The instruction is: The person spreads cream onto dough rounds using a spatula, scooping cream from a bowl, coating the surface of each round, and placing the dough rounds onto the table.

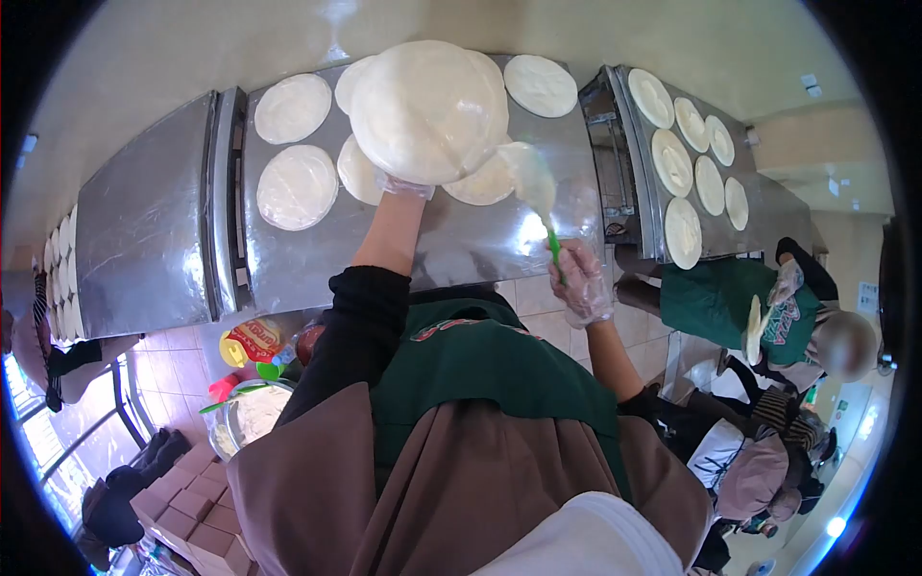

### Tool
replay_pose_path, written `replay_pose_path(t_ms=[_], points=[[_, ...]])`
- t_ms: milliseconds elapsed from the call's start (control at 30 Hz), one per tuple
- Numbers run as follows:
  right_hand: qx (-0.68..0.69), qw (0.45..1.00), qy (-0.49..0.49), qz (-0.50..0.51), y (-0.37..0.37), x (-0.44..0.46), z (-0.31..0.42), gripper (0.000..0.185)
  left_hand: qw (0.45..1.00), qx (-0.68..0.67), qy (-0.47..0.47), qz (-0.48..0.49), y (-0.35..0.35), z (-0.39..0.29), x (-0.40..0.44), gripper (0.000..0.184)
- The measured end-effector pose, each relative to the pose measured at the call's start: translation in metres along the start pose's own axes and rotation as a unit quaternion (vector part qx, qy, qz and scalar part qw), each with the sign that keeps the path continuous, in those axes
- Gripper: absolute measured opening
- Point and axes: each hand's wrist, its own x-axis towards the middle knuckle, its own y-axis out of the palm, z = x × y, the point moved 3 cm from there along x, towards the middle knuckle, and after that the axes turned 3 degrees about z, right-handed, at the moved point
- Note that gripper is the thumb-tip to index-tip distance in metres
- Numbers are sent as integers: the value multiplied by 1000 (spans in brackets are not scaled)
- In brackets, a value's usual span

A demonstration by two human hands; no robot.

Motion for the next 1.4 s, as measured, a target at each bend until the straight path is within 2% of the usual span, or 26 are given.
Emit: replay_pose_path(t_ms=[33,133,233,367,600,900,1000,1100,1133,1167,1200,1267,1300,1367,1400], points=[[1,1000,3,-3,-8,-1,3,18,1000,0,-6,-5,-3,11,-1,58],[148,987,50,-31,-36,-6,8,27,999,-2,-30,-23,-15,48,-5,58],[164,984,25,-67,-69,-5,13,29,998,-6,-52,-45,-27,93,-7,59],[162,973,72,-149,-123,-2,13,28,992,-5,-101,-72,-37,160,-20,59],[176,962,115,-173,-215,-5,-4,29,977,-3,-177,-117,-64,257,-23,60],[156,960,166,-166,-271,4,-2,29,965,13,-183,-186,-109,333,-22,62],[151,959,176,-162,-284,8,-4,29,973,-60,-134,-177,-101,334,-14,58],[155,960,176,-151,-294,13,-4,30,986,23,-88,-139,-106,327,-22,51],[157,961,176,-144,-297,15,-3,30,959,256,-73,-100,-130,326,-31,54],[157,962,178,-137,-299,18,-2,30,875,476,-57,-58,-133,322,-35,57],[145,966,170,-130,-300,21,-2,31,874,480,-53,-62,-140,319,-40,57],[135,970,163,-120,-300,29,2,32,943,258,-94,-189,-130,314,-51,62],[136,969,168,-118,-298,34,4,32,953,138,-112,-247,-122,314,-58,65],[137,969,173,-114,-297,43,7,31,922,-111,-139,-344,-106,317,-67,70],[137,970,174,-101,-296,48,8,31,922,-110,-136,-344,-101,314,-68,70]])
